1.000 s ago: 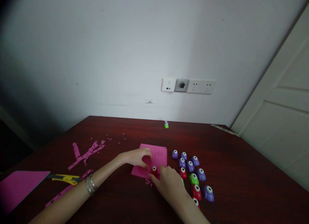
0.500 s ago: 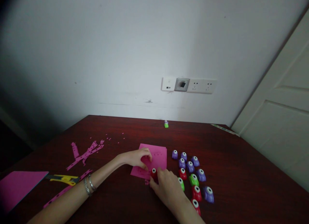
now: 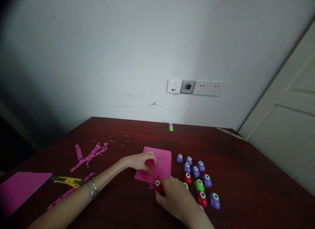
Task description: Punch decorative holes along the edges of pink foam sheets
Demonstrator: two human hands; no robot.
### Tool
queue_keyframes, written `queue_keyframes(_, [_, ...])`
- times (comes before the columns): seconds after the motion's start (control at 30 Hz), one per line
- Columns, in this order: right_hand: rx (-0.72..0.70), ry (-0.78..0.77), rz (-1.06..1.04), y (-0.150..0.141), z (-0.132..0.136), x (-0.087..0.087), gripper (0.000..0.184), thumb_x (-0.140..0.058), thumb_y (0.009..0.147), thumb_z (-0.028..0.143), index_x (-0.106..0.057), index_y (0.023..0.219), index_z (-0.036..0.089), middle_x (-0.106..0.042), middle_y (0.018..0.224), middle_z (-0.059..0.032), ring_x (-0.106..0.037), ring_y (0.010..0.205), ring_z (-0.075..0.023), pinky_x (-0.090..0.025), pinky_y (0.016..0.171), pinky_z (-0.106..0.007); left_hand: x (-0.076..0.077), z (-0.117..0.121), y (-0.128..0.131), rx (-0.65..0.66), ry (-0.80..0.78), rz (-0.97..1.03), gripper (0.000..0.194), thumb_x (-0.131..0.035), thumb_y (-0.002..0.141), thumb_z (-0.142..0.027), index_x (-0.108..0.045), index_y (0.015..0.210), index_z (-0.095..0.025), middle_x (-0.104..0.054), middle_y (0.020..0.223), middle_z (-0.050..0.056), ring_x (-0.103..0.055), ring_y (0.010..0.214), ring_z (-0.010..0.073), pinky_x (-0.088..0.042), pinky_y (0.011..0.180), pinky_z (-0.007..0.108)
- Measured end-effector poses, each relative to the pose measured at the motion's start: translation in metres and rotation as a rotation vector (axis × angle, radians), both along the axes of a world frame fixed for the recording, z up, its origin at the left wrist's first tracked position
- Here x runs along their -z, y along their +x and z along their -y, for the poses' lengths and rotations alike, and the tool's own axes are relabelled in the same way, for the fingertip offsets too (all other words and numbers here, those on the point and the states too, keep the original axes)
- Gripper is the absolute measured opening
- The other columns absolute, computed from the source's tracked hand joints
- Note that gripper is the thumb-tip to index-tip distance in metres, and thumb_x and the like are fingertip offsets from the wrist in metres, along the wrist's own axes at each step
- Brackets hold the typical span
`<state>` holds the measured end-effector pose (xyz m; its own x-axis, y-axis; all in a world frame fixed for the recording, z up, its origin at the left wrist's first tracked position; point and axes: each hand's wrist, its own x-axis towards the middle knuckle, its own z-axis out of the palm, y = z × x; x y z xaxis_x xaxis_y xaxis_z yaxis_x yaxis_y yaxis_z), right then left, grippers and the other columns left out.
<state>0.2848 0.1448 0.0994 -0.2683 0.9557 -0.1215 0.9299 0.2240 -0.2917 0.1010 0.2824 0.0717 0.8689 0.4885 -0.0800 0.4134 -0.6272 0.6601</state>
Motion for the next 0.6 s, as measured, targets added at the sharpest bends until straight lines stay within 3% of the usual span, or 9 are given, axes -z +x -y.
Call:
queue_keyframes(0.2, [0.045,0.022,-0.142,0.025,0.002,-0.012,0.025,-0.043,0.083,0.038,-0.057,0.072,0.021,-0.061,0.065,-0.0022,-0.056,0.059,-0.0163,-0.032,0.053,-0.025,0.005,-0.001,0.001,-0.009,0.012,0.032,0.037,-0.071,0.064,-0.037,-0.059,0.094,-0.018,-0.052,0.098,0.004,-0.049,0.093,0.0181,-0.038,0.082,0.026])
queue_keyframes(0.47, [0.307,0.144,-0.22,0.083,0.031,0.012,0.034,-0.04,0.082,0.048,-0.05,0.064,0.022,-0.057,0.05,0.0002,-0.05,0.045,-0.0139,-0.036,0.048,-0.023,0.006,-0.002,-0.001,-0.009,-0.025,0.006,0.043,-0.069,0.064,-0.046,-0.057,0.097,-0.021,-0.05,0.104,0.003,-0.047,0.097,0.0186,-0.036,0.083,0.026])
queue_keyframes(0.6, [0.332,0.064,-0.294,0.107,0.054,0.018,0.03,-0.044,0.079,0.047,-0.06,0.073,0.022,-0.065,0.058,-0.0024,-0.057,0.048,-0.016,-0.042,0.049,-0.023,0.003,-0.001,-0.002,-0.017,-0.022,-0.011,0.043,-0.068,0.064,-0.047,-0.057,0.097,-0.022,-0.049,0.103,0.003,-0.047,0.096,0.0182,-0.036,0.081,0.026])
